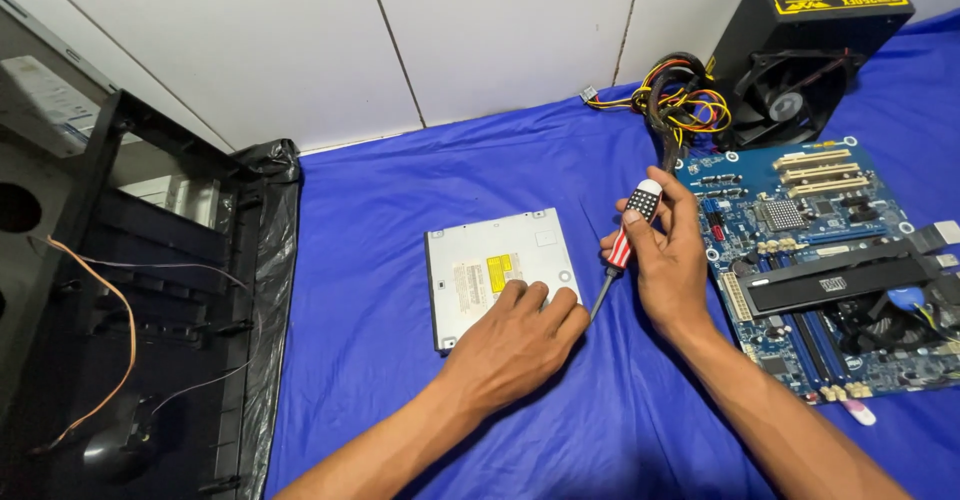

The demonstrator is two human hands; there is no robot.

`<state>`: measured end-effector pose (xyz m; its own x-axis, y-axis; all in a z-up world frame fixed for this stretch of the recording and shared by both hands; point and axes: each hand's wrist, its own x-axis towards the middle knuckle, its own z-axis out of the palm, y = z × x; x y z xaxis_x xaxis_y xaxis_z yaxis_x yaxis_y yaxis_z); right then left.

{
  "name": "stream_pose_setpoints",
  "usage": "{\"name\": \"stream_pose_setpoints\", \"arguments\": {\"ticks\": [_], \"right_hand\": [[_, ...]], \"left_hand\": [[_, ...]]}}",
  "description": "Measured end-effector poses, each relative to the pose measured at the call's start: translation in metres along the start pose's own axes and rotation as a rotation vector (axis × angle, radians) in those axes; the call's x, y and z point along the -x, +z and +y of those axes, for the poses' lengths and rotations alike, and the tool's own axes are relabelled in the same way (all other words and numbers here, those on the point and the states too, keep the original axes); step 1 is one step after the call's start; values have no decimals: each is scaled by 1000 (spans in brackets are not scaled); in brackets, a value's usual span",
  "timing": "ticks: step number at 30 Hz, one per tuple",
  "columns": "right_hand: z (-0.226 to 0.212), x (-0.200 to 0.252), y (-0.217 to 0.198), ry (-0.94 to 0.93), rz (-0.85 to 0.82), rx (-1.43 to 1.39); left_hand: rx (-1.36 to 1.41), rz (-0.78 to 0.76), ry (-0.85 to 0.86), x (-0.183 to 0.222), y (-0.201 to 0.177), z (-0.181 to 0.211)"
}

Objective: Disassembling an optical drive by removing screws and cleaning the internal components with a cotton swab.

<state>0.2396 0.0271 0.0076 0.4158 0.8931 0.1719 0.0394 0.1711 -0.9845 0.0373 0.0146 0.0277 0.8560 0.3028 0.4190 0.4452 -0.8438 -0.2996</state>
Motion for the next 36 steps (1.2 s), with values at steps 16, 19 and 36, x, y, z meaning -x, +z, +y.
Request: {"name": "stream_pose_setpoints", "arguments": {"ticks": [16,19,36], "right_hand": [[-7,2,1,20,-2,19],[-7,2,1,16,-4,30],[2,0,-1,-33,-13,-13]], "left_hand": [[-53,1,-69,-4,-1,6],[-5,16,-20,0,-6,3],[259,-27,-275,-1,24,-5]]}}
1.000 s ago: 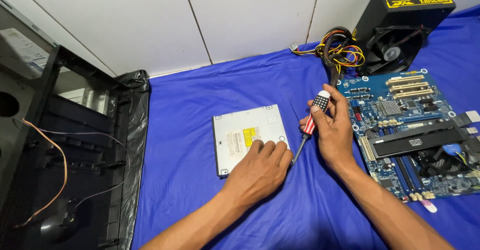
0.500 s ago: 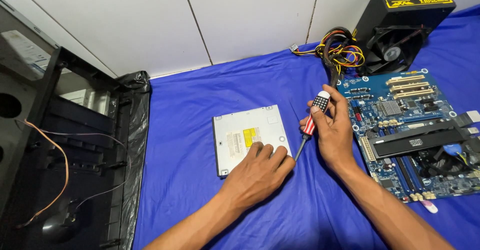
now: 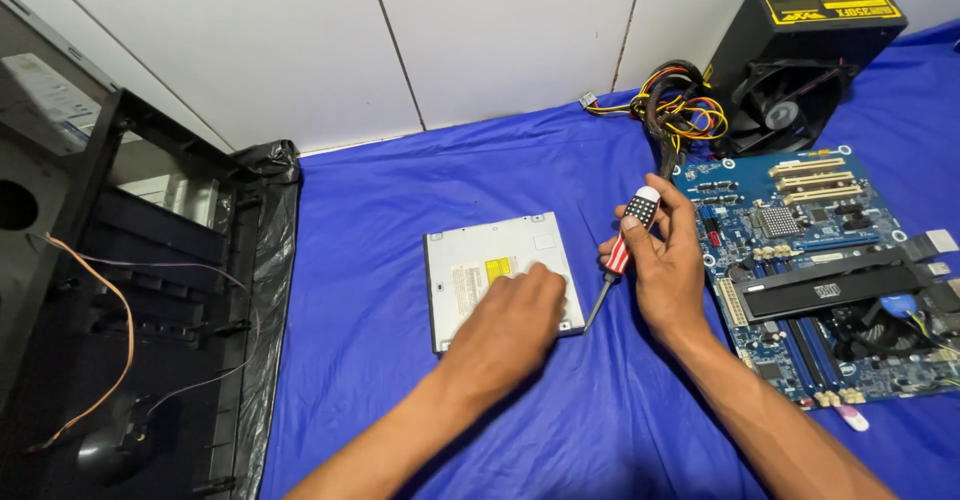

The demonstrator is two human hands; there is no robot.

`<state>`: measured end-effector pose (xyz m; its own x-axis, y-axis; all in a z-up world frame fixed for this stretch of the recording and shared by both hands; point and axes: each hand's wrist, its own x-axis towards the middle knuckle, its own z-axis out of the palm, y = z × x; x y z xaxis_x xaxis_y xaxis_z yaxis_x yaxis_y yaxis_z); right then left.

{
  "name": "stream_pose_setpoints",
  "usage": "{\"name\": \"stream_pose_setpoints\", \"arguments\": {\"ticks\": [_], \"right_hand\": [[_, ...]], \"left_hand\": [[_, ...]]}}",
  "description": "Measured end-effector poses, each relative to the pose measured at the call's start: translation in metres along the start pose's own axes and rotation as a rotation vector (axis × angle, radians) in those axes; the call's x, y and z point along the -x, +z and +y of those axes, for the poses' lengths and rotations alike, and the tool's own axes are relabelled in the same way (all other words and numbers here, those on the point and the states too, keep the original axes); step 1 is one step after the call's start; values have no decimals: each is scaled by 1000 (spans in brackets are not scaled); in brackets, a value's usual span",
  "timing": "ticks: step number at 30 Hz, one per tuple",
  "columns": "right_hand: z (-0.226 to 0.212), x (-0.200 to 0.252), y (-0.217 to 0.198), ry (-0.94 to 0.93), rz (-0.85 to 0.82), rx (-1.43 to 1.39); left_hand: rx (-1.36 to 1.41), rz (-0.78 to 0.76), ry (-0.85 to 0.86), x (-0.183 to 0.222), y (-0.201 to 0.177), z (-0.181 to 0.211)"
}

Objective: Disassembling an optical drive by removing screws and cleaning the internal components with a cotton swab.

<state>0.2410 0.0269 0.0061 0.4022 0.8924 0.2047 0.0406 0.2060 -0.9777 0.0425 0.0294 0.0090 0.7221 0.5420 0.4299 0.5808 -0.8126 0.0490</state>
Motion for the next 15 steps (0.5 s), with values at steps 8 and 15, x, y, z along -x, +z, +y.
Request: {"name": "stream_pose_setpoints", "arguments": {"ticks": [8,15], "right_hand": [[16,-3,-4,-33,-43,-39],[11,-1,0,-46,-29,22]], "left_hand": [[287,270,-325,25,-20,-93],[233,239,-595,78,-17,-152]]}}
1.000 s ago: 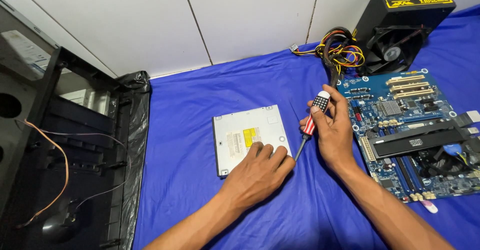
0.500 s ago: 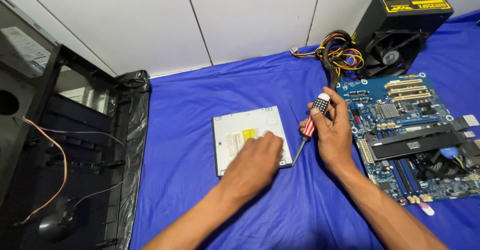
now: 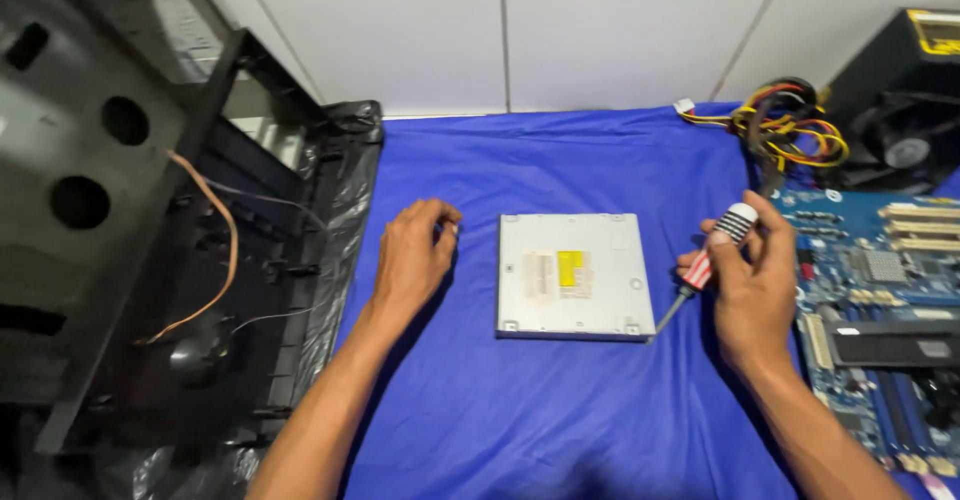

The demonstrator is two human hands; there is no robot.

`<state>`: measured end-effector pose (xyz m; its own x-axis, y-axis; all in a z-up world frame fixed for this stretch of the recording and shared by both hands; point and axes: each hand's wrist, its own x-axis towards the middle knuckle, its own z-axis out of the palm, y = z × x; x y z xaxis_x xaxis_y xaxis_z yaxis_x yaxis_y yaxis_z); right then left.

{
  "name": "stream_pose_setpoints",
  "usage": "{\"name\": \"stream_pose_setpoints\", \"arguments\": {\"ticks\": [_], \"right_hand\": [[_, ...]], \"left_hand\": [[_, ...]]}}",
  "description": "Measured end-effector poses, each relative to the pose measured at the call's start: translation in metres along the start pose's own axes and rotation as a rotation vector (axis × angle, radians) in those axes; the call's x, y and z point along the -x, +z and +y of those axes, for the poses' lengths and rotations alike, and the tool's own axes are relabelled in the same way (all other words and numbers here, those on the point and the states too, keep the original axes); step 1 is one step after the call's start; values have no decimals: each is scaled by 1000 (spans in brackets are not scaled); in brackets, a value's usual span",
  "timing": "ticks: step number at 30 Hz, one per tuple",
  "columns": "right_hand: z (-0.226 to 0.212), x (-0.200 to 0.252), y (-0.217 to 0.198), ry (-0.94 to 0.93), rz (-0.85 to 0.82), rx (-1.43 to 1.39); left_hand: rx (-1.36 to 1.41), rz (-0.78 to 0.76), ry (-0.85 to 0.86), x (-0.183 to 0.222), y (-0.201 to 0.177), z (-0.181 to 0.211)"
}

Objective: Disassembling an optical drive by removing screws and cleaning the internal components with a cotton swab.

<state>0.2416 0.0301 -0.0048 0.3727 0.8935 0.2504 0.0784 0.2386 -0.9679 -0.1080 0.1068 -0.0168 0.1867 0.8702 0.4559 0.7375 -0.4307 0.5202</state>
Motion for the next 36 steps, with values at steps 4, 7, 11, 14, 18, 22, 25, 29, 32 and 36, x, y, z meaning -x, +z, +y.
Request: {"name": "stream_pose_setpoints", "arguments": {"ticks": [4,7,11,14,18,22,25,29,32,36], "right_hand": [[-14,4,3,-10,1,96],[-9,2,-1,-24,-13,54],[-65,12,15,-260,0,175],[-108,20,41,-472,-86,230],[-133,13,84,-578,-238,176],[-124,-4,126,-580,-324,95],[-102,-19,147,-594,-299,124],[-82,-27,159,-602,-256,143],[-70,-34,161,-590,-253,160],[-58,-43,161,-694,-292,90]], "left_hand": [[-86,-9,32,16,7,-9],[-97,65,59,25,11,-3],[-37,52,-31,26,9,-2],[-36,107,9,27,3,12],[105,221,282,31,-3,46],[180,88,194,48,13,56],[133,111,221,44,5,53],[142,132,235,43,1,58],[129,53,197,41,2,59],[100,44,191,41,10,54]]}}
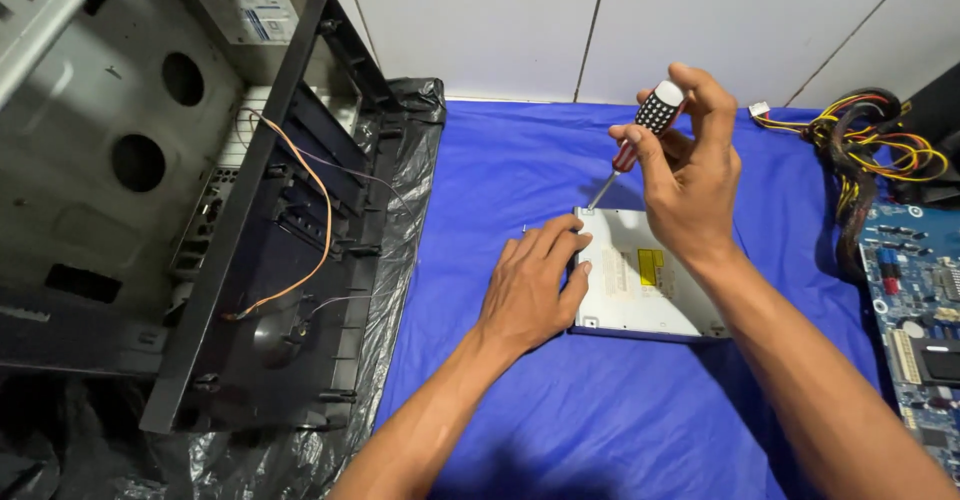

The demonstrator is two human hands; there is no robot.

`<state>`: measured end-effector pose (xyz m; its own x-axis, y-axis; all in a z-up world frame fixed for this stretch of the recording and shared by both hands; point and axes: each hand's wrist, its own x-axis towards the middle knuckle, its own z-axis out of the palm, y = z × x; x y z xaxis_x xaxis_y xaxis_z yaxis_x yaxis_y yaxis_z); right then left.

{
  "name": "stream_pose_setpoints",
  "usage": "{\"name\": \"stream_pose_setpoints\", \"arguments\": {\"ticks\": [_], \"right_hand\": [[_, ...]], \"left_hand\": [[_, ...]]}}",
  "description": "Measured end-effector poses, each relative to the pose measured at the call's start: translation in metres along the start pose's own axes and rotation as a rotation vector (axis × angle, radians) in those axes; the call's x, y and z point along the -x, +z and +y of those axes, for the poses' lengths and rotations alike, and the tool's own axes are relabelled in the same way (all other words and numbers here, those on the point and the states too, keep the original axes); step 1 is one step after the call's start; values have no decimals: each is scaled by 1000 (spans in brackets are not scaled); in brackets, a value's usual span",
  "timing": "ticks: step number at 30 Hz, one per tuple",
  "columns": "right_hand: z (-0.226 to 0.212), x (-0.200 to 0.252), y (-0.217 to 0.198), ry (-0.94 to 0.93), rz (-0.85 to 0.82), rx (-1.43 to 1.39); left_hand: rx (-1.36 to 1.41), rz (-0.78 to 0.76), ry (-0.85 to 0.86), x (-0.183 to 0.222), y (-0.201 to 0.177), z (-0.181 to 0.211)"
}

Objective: Disassembling an optical drive by removing screws and cleaning the internal components with a cotton swab.

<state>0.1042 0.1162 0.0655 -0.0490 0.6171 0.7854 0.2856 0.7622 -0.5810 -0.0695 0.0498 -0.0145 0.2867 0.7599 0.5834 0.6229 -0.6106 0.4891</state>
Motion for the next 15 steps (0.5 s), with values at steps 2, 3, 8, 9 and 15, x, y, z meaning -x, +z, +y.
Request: {"name": "stream_pose_setpoints", "arguments": {"ticks": [2,3,8,9,15], "right_hand": [[-1,-1,1,-6,-5,3],[-1,0,1,2,-5,-1],[-4,0,-1,14,-12,-10],[-3,1,-1,12,-22,-3],[-5,2,2,-11,-41,9]], "left_hand": [[4,-5,-3,0,-2,0],[3,-15,-4,0,-1,0],[-1,-39,-9,-1,-3,1],[0,-41,-10,-1,-3,2],[12,-55,-23,-2,-7,5]]}}
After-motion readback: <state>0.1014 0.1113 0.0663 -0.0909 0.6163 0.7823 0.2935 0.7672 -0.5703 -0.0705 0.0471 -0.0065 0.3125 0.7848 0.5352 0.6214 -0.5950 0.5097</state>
